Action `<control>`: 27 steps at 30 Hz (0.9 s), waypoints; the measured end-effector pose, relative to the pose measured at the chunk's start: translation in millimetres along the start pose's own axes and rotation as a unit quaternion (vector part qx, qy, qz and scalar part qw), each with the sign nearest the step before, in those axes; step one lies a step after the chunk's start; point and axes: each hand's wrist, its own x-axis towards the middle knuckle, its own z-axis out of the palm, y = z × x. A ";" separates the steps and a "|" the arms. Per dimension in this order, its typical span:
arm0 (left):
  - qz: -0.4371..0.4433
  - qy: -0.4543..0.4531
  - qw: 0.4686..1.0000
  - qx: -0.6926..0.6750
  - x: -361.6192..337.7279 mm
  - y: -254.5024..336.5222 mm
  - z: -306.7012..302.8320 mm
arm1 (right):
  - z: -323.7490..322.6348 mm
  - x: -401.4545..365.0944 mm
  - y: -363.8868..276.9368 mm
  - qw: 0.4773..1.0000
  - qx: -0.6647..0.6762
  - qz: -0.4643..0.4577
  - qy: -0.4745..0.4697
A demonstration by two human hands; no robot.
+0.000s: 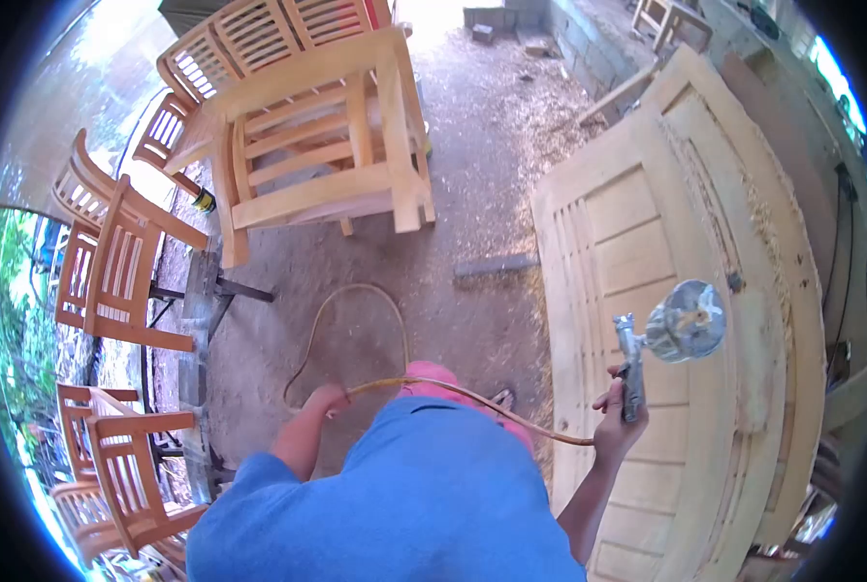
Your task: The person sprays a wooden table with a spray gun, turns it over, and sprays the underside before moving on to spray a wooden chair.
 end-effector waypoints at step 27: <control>-0.149 0.046 0.938 -0.311 73.7 261.3 -155.1 | 244.6 545.3 -79.1 0.934 0.155 -0.088 -0.309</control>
